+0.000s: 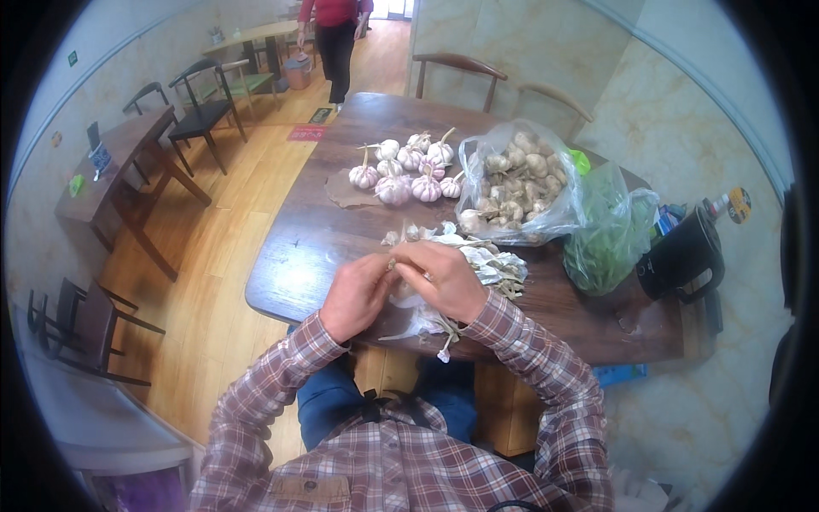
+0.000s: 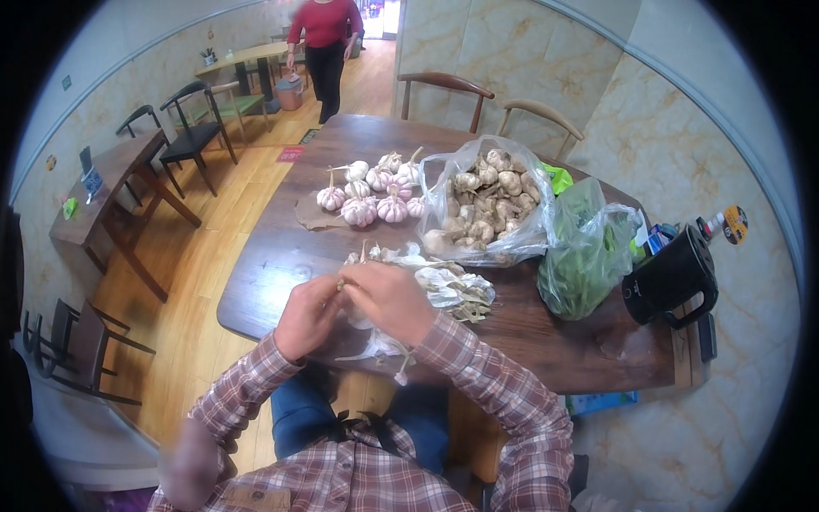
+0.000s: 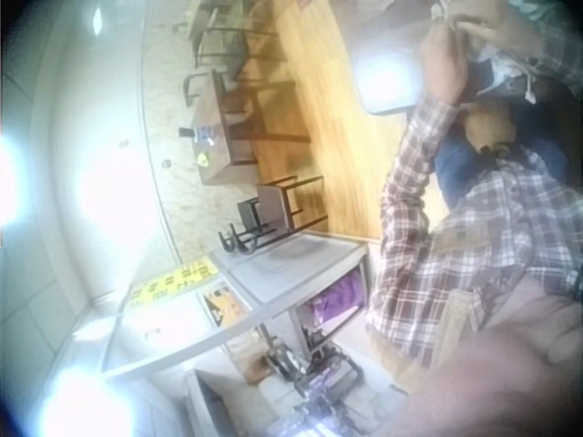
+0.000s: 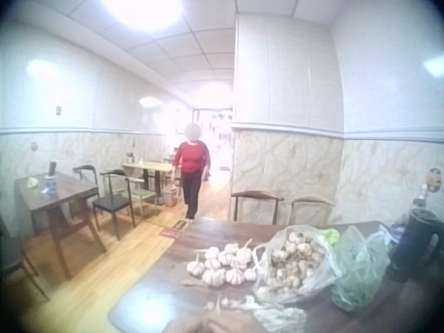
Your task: The person sits at a table and peels garlic cloves by hand, removing the outer skins and placing the peeled cloves on the table. The person handles multiple garlic bulbs and separates individual cloves throughout the clip.
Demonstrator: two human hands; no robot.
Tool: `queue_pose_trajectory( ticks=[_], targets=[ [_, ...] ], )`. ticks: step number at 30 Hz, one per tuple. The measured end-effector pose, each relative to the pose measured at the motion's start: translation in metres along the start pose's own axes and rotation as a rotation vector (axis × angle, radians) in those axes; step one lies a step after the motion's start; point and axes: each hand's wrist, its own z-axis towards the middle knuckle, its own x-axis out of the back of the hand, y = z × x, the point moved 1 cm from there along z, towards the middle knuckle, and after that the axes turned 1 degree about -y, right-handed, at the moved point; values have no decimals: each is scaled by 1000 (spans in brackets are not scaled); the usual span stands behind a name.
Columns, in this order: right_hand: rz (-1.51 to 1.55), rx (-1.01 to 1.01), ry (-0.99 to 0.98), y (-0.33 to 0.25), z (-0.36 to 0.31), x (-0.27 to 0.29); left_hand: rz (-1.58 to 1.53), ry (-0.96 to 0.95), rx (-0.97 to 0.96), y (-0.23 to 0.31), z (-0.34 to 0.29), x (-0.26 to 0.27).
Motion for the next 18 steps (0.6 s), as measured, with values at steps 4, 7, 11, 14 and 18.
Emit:
queue_pose_trajectory(
  ticks=[4, 7, 11, 14, 18],
  targets=[
    [-10, 49, 23, 5, -2, -2, -5, 6, 5, 1, 1, 2],
    [-13, 2, 25, 5, -4, -1, -9, 110, 61, 12, -1, 1],
    [22, -81, 31, 0, -4, 1, 121, 159, -37, 15, 2, -3],
    [55, -165, 64, -2, -5, -1, 203, 203, -150, 11, 3, -9],
    [257, -439, 139, 13, -4, -10, 219, 262, -283, 8, 4, -15]
  ],
)
